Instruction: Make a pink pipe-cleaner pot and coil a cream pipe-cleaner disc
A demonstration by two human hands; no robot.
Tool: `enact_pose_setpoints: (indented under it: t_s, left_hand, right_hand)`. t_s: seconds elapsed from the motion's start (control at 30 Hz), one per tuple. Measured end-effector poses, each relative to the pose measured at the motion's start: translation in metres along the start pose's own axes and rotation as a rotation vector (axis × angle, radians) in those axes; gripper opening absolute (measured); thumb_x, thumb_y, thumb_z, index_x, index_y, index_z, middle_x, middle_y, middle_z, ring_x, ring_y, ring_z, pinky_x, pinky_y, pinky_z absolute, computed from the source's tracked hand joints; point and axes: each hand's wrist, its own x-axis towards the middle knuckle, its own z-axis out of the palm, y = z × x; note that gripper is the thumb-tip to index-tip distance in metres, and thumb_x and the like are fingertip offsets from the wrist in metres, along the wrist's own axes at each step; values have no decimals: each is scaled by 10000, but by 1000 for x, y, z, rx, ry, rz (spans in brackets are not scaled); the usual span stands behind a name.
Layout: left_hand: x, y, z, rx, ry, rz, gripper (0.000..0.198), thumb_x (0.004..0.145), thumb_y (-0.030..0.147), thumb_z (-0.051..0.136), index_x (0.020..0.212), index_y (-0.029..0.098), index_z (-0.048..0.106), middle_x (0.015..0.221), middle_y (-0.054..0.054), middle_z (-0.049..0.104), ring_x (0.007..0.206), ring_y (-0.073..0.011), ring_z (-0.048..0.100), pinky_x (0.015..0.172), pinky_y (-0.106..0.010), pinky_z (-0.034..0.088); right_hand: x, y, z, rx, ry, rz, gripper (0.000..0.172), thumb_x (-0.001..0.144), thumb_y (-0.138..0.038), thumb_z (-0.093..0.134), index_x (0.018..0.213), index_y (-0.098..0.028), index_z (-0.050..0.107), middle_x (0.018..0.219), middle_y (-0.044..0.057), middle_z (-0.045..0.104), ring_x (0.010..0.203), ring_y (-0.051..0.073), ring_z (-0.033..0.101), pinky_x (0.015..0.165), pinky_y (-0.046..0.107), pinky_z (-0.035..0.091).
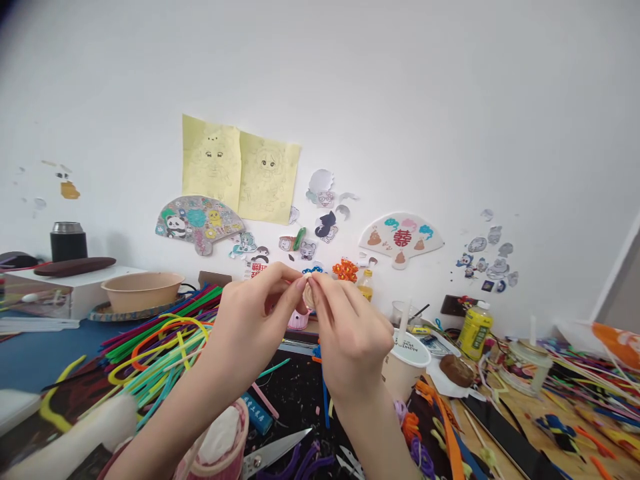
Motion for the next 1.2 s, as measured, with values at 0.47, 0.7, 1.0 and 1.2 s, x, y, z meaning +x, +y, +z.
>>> enact_pose_setpoints:
  t_s: [0.47,0.7,1.0,1.2]
  left_hand:
    - [0,-1,0,41,-30,-2,224,965,264,467,834,181,629,702,-34,705,618,-164,638,606,-263,453]
    - [1,-1,-1,83,-25,-11,231,967,260,460,835,178,630,691,-31,692,592,-160,600,589,-262,414]
    - [2,-3,0,75,-37,-29,211,962,269,479,883,175,650,683,-33,692,605,-173,616,600,-272,417]
    - [3,-5,-2,49,-24,-26,185,952,256,504,882,183,659,688,-27,706,638,-177,643,608,-269,417]
  right_hand:
    - [-1,2,1,37,-35,53,106,892,-115,634,881,-170,724,746,35,777,582,157,716,529,245,540]
    - [0,2,1,136,-51,126,105,857,-98,677,922,-149,742,834,61,797,629,169,734,607,259,592]
    - [1,4,0,177,-71,119,112,858,-76,663,892,-154,736,802,55,788,631,159,722,598,247,585]
    - [-1,6,0,182,-88,202,126,869,-138,674,970,-166,744,790,39,783,600,154,712,604,257,592]
